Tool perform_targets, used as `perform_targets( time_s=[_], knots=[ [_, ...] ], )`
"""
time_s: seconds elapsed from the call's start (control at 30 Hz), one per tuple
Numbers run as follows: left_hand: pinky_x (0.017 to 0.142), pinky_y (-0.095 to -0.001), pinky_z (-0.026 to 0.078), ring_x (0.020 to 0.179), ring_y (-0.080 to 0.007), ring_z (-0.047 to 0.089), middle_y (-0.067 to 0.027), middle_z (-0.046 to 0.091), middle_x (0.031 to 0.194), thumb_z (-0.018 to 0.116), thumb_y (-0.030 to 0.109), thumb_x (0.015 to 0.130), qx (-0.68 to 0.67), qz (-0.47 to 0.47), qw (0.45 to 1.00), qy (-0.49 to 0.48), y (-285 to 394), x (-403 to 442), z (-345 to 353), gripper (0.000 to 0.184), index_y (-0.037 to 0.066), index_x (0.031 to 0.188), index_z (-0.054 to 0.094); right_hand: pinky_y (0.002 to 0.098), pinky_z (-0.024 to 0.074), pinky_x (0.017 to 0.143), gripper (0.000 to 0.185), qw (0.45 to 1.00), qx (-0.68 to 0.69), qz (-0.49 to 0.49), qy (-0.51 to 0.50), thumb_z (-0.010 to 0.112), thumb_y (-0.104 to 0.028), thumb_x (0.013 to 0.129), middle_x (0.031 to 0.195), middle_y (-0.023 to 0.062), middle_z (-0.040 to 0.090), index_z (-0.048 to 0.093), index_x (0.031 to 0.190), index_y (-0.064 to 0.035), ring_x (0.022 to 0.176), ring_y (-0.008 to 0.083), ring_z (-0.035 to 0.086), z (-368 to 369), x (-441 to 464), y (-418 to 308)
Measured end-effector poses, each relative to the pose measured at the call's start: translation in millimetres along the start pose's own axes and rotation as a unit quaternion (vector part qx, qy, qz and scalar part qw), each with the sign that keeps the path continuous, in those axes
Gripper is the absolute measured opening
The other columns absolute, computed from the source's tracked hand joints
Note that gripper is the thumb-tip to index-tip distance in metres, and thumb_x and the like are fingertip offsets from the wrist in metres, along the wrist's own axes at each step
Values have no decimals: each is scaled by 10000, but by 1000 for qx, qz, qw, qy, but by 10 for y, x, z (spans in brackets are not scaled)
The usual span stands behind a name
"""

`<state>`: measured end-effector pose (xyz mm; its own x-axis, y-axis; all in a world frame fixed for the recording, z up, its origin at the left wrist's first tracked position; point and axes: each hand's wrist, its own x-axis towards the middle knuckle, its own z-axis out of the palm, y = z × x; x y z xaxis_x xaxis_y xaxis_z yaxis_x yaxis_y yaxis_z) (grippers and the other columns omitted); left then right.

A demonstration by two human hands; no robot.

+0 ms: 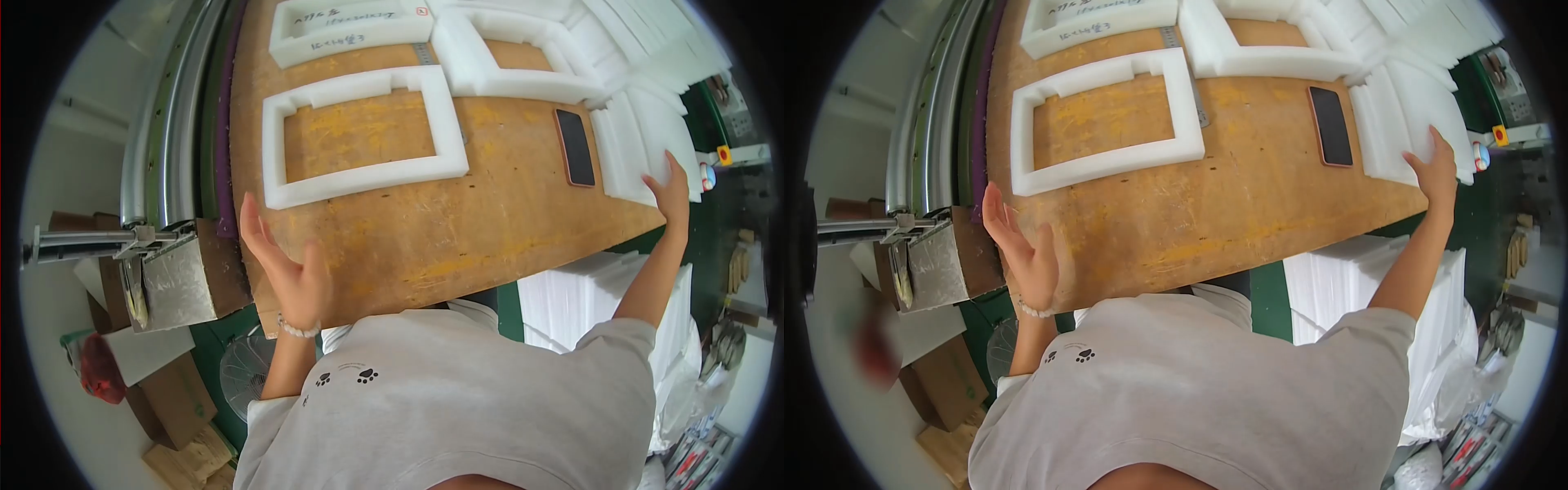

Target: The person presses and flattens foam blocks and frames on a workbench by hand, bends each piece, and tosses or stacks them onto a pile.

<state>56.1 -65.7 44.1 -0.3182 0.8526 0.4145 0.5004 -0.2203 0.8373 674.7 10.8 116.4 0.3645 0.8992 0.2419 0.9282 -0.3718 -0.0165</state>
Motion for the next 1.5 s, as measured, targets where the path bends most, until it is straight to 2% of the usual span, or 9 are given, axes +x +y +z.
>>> perform_targets(
  time_s=[0.23, 0.43, 0.6, 0.77, 0.9, 1.0, 1.2, 1.37, 1.5],
  knots=[
    [1226, -420, 208, 1473, -401, 271, -285, 209, 1603, 527, -25, 795, 131, -14, 986, -99, -1149, -123, -175, 857, -59, 1559, 142, 360, 488, 996, 495, 991, -21, 52, 120, 688, -118, 799, 1253, 97, 680, 638, 1289, -66, 1114, 311, 650, -386, -391, -376],
    [1205, -414, 241, 1450, -365, 308, -228, 317, 1565, 505, -14, 812, 2, -64, 993, -99, -608, -122, -178, 806, -18, 1558, 201, 495, 465, 1048, 362, 747, 79, -89, 654, 738, -30, 727, 1066, 93, 726, 701, 1087, -47, 935, 266, 669, -1093, -764, -1176],
    [1197, -447, 253, 1458, -327, 303, -207, 343, 1560, 538, 167, 911, -213, 33, 954, -210, 613, 125, 22, 712, 0, 1546, 263, 494, 491, 1006, 211, 732, 263, -485, 399, 699, -126, 868, 1201, 100, 680, 695, 1078, -114, 1110, 310, 654, -945, -1419, -2664],
    [933, -274, 496, 1050, -167, 641, -125, 664, 1216, 472, 103, 1027, -602, -189, 759, -160, 637, 272, 150, 342, 2, 1350, 528, 524, 372, 1106, 247, 672, 381, -603, 201, 674, -190, 875, 1190, 41, 631, 674, 1115, -131, 1194, 256, 578, -717, -1607, -3595],
    [970, -315, 454, 1136, -204, 591, -137, 620, 1292, 514, 106, 991, -550, -217, 801, -94, 389, 536, -158, 401, -32, 1367, 500, 476, 315, 1137, 629, 801, 477, -339, 126, 742, -199, 844, 1482, 138, 474, 511, 1407, -39, 1335, 309, 461, -731, -981, -3119],
    [925, -282, 483, 1050, -193, 634, -160, 646, 1235, 516, 35, 978, -535, -218, 805, -137, 168, 744, -416, 429, -40, 1398, 473, 337, 423, 1031, 463, 424, 831, -21, -359, 569, -202, 994, 1302, 210, 599, 506, 1383, 40, 1176, 236, 567, -501, -462, -2706],
    [820, -270, 542, 982, -179, 657, -170, 661, 1194, 623, -10, 931, -203, -32, 978, -39, 363, 932, -230, 481, -54, 1386, 476, 300, 466, 936, 435, 676, 712, -133, -139, 615, -104, 951, 1212, 166, 654, 533, 1367, -8, 1102, 241, 605, -352, -933, -3423],
    [926, -377, 507, 1220, -381, 505, -144, 194, 1621, 672, 74, 935, 36, 7, 998, -54, 343, 850, -35, 700, 213, 1546, 361, 253, 484, 883, 439, 750, 632, -177, -85, 643, -69, 936, 1139, 128, 670, 535, 1358, -16, 998, 170, 622, -328, -1285, -3740],
    [855, -261, 555, 994, -178, 664, -182, 662, 1225, 726, -13, 868, -221, -114, 968, 33, -115, 849, -416, 474, -65, 1313, 568, 235, 485, 903, 427, 679, 717, -71, -143, 694, -77, 911, 1099, 92, 688, 587, 1318, -7, 968, 125, 621, -103, -878, -3347]
  ],
)
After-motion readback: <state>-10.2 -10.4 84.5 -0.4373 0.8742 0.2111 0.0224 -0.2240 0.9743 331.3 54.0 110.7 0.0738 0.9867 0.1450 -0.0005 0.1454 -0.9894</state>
